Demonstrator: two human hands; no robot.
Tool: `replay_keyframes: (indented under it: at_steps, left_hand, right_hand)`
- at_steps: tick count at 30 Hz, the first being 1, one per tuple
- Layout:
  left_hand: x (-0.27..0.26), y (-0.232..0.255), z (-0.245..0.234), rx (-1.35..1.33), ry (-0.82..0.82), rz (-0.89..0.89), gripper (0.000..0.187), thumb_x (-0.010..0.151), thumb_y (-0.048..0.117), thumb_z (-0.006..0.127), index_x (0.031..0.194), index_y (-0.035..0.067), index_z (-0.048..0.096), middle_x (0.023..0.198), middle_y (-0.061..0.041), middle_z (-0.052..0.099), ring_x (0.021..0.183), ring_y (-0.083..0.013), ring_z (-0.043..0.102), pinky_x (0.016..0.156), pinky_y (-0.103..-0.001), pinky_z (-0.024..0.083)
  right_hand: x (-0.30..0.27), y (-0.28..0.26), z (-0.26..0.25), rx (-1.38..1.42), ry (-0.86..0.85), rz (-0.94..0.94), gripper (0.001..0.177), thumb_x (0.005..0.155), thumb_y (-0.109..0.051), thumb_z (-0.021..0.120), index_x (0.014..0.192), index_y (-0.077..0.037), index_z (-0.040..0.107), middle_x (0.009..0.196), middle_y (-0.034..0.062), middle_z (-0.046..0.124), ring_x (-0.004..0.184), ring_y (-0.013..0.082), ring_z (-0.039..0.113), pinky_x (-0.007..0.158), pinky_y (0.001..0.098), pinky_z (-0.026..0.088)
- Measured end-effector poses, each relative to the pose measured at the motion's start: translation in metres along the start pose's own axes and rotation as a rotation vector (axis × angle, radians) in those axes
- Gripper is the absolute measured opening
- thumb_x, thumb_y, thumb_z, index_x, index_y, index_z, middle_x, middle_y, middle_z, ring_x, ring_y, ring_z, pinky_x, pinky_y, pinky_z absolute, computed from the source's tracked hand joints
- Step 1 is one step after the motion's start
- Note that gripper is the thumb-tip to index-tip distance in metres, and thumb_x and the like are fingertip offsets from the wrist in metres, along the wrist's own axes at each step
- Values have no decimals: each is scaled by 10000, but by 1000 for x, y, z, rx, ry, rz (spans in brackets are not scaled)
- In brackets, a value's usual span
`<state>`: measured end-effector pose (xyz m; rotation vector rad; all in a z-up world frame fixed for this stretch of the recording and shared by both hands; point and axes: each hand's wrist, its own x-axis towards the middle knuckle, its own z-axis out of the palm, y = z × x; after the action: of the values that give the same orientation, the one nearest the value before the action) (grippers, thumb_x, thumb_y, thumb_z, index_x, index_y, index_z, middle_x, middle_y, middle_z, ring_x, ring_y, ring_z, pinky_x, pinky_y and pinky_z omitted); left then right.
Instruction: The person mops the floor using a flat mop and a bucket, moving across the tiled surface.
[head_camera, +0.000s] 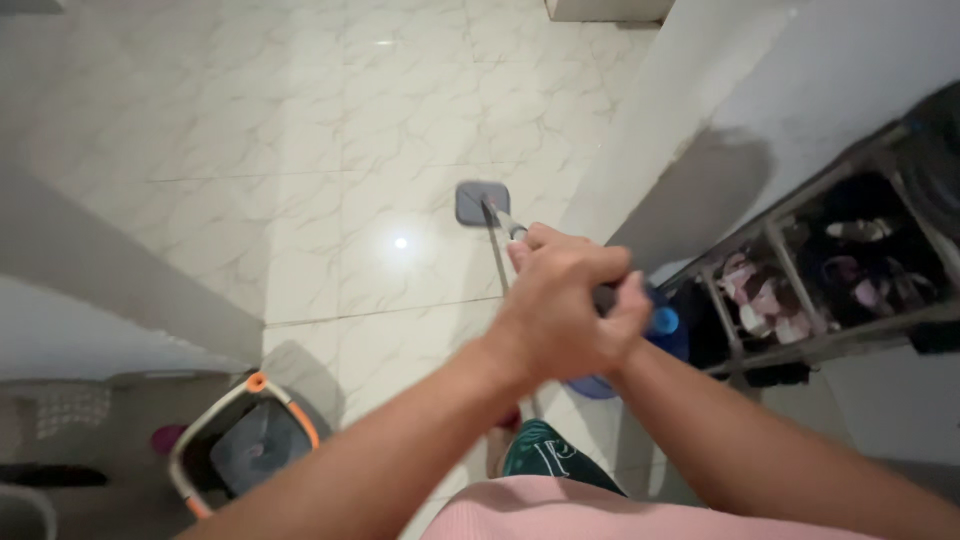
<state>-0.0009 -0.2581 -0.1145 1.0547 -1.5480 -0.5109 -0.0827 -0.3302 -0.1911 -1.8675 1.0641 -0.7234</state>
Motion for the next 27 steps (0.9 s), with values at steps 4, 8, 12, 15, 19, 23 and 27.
replay_keyframes:
  at_steps: [4,8,12,15,19,23,27]
  left_hand:
    - [53,-103,15,117,-145,-57,192,803,147,665,695,-5,620,691,-183,612,718,-319,599,728,-426,469]
    - [84,-175,27,67,-118,-92,146,776,141,642,770,-4,655,826,-161,657,841,-303,608,750,-408,493]
    - [97,-207,39,132,-118,-224,188,807,165,660,740,-10,638,769,-140,642,831,-290,612,749,-404,497]
    - [99,-207,44,123,-87,-171,197,803,155,664,715,-15,617,785,-140,638,836,-282,611,768,-397,495]
    - [91,-181,42,99,-78,-228,205,803,162,661,704,-10,610,760,-141,626,809,-288,594,744,-395,488]
    - [71,-136,29,96,-6,-41,196,801,149,628,671,3,613,795,-141,643,862,-325,576,827,-423,458]
    - [29,-75,20,57,-20,-33,187,791,165,616,730,-10,639,837,-148,660,876,-317,590,849,-420,462]
  right_hand:
    - [95,70,1,-61,-61,-32,154,983,-172,685,930,-87,567,791,42,588,722,158,532,682,331,481]
    - [175,126,-7,25,-121,-523,221,840,-109,787,814,-41,578,847,76,626,835,222,588,729,350,488]
    - [207,142,-19,-83,-246,-558,254,795,-143,839,808,-39,608,856,72,647,850,243,628,747,361,509]
    - [204,136,-24,-123,-241,-473,347,753,-180,876,764,-26,565,793,91,606,736,264,574,672,385,477]
    - [185,121,-26,-193,-166,-498,382,744,-232,894,761,-36,567,745,83,601,716,263,560,665,395,457]
    - [144,103,-19,-203,-146,-442,345,794,-224,847,755,-38,560,733,62,573,704,228,532,646,375,447]
    - [87,75,-6,-167,-160,-359,319,844,-216,799,748,-40,552,720,41,544,693,194,503,627,356,437]
